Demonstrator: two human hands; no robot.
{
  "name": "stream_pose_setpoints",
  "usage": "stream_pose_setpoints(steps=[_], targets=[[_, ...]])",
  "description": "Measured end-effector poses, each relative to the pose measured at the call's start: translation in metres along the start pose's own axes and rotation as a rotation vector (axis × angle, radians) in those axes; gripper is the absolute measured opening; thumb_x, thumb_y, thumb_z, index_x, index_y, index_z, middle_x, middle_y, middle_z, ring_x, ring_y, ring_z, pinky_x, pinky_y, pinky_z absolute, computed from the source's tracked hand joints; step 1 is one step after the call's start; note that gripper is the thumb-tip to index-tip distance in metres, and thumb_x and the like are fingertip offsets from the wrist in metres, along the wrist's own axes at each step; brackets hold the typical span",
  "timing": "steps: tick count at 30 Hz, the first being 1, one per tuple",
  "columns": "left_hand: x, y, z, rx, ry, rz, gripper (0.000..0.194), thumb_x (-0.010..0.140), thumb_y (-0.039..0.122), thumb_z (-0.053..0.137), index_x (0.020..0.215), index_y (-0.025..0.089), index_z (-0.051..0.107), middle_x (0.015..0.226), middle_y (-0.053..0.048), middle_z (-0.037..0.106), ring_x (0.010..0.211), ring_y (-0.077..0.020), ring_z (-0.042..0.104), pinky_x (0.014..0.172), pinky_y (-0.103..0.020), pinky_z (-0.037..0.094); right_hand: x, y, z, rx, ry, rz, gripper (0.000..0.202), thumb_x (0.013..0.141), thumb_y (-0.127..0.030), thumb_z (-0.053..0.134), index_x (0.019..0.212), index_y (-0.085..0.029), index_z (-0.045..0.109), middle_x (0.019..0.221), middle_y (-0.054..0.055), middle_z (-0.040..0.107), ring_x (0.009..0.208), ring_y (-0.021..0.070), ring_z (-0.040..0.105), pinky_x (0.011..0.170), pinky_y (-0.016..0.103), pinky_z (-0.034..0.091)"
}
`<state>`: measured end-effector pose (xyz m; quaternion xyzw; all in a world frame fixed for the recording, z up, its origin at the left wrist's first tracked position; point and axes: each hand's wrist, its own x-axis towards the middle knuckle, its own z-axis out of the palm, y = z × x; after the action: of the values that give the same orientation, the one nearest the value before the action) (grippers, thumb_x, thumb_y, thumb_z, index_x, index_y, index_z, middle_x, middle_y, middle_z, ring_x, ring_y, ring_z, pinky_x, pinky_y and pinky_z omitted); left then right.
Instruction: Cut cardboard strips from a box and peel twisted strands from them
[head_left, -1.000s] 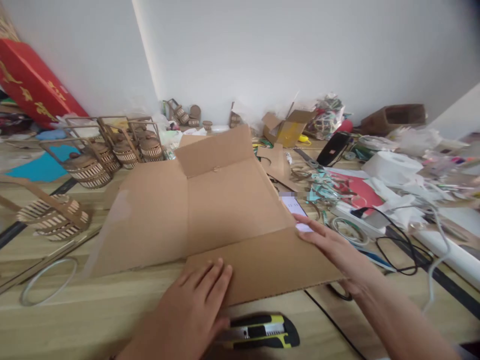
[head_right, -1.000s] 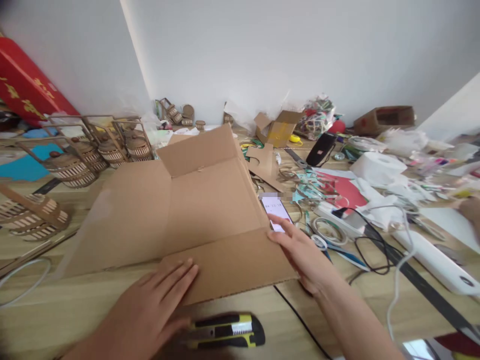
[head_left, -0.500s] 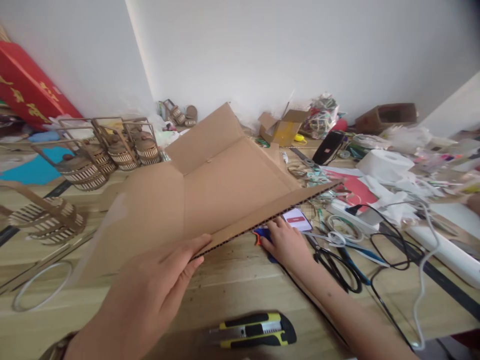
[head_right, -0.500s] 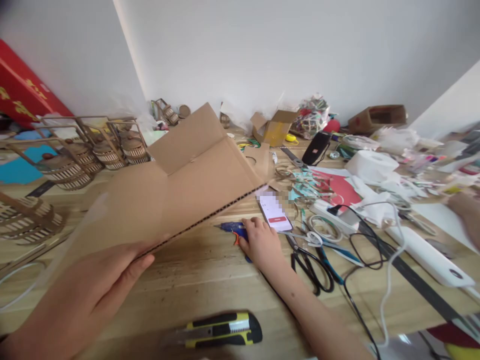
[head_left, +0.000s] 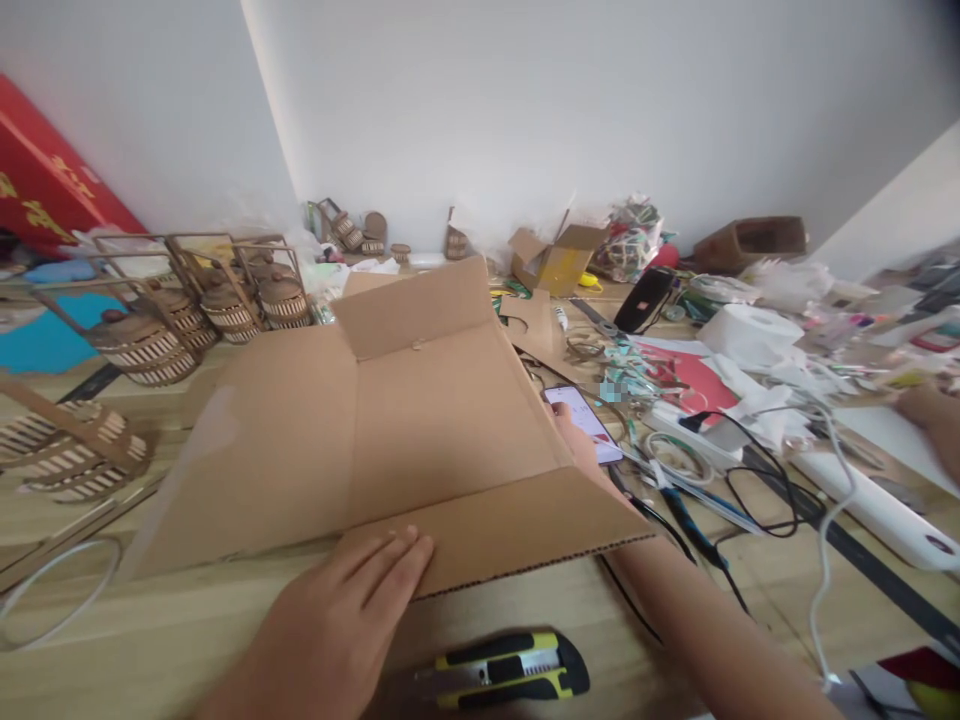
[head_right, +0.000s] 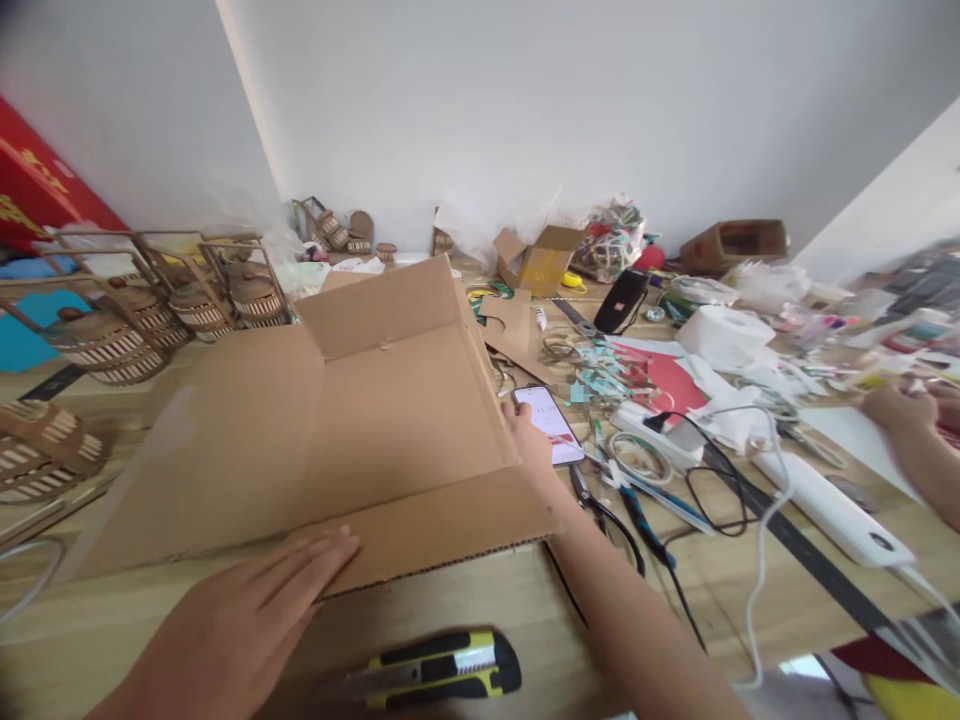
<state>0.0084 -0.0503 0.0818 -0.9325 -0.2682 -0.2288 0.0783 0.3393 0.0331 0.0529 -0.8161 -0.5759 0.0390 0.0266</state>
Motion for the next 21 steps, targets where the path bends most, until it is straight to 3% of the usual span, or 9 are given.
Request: stream_pose_setpoints(steps=[5,11,13,16,17,18,20,21], targets=[[-0.016,0.003,0.018,0.084,-0.059,0.071,0.062,0.077,-0.004,0.036,0.133,0.013,0.057,0.124,-0.007,0.073,0.104,-0.0211,0.073,0.085,-0.031,0.061,0.009,0.002,-0.001,-0.051,0.078,0.088,0.039,0.097,-0.041,0.059,0.129,-0.018,0.057,0.125,0.009,0.062,0.097,0.0186,0.065,0.08,0.039,0.058],[-0.018,0.014,0.029,0.117,-0.286,0.059,0.069,0.075,-0.004,0.037,0.139,0.014,0.055,0.133,-0.011,0.067,0.114,-0.0248,0.07,0.085,-0.032,0.062,0.004,0.025,-0.015,-0.055,0.227,0.084,0.039,0.102,-0.037,0.043,0.129,-0.014,0.057,0.126,0.017,0.06,0.085,0.0183,0.065,0.065,0.031,0.05],[-0.015,0.019,0.03,0.119,-0.363,0.035,0.07,0.075,-0.004,0.04,0.141,0.013,0.054,0.135,-0.013,0.066,0.116,-0.0271,0.069,0.083,-0.034,0.063,-0.013,0.038,-0.028,-0.047,0.292,0.086,0.04,0.102,-0.036,0.036,0.118,-0.011,0.062,0.118,0.019,0.062,0.082,0.0208,0.065,0.06,0.031,0.045],[-0.009,0.024,0.031,0.115,-0.453,-0.013,0.07,0.077,-0.005,0.041,0.144,0.014,0.051,0.137,-0.014,0.064,0.118,-0.0282,0.067,0.083,-0.035,0.063,-0.062,0.058,-0.049,-0.025,0.335,0.023,0.041,0.101,-0.041,0.035,0.078,-0.019,0.06,0.08,0.009,0.064,0.069,0.0194,0.062,0.058,0.03,0.042],[-0.007,0.025,0.03,0.114,-0.479,-0.025,0.07,0.078,-0.005,0.041,0.145,0.015,0.05,0.138,-0.014,0.064,0.119,-0.028,0.067,0.083,-0.035,0.063,-0.083,0.062,-0.054,0.001,0.327,-0.048,0.045,0.1,-0.046,0.038,0.066,-0.021,0.052,0.065,0.004,0.058,0.06,0.0163,0.058,0.056,0.028,0.041],[-0.005,0.026,0.029,0.111,-0.502,-0.034,0.069,0.079,-0.005,0.041,0.145,0.015,0.05,0.138,-0.014,0.064,0.12,-0.0279,0.066,0.084,-0.035,0.063,-0.105,0.063,-0.057,0.088,0.304,-0.25,0.047,0.1,-0.047,0.041,0.06,-0.023,0.045,0.054,0.0,0.051,0.05,0.0132,0.052,0.052,0.026,0.04],[-0.001,0.026,0.026,0.095,-0.532,-0.036,0.067,0.082,-0.004,0.041,0.145,0.015,0.049,0.138,-0.014,0.063,0.121,-0.0281,0.066,0.085,-0.036,0.062,-0.146,0.058,-0.055,0.236,0.09,-0.632,0.043,0.102,-0.04,0.043,0.063,-0.022,0.048,0.055,-0.003,0.053,0.049,0.0094,0.053,0.049,0.021,0.041],[0.0,0.026,0.025,0.083,-0.54,-0.033,0.065,0.083,-0.004,0.041,0.145,0.014,0.05,0.139,-0.014,0.063,0.121,-0.0282,0.065,0.086,-0.037,0.062,-0.163,0.052,-0.05,0.255,-0.004,-0.754,0.039,0.102,-0.035,0.045,0.066,-0.022,0.052,0.06,-0.003,0.058,0.053,0.0083,0.057,0.051,0.019,0.043]])
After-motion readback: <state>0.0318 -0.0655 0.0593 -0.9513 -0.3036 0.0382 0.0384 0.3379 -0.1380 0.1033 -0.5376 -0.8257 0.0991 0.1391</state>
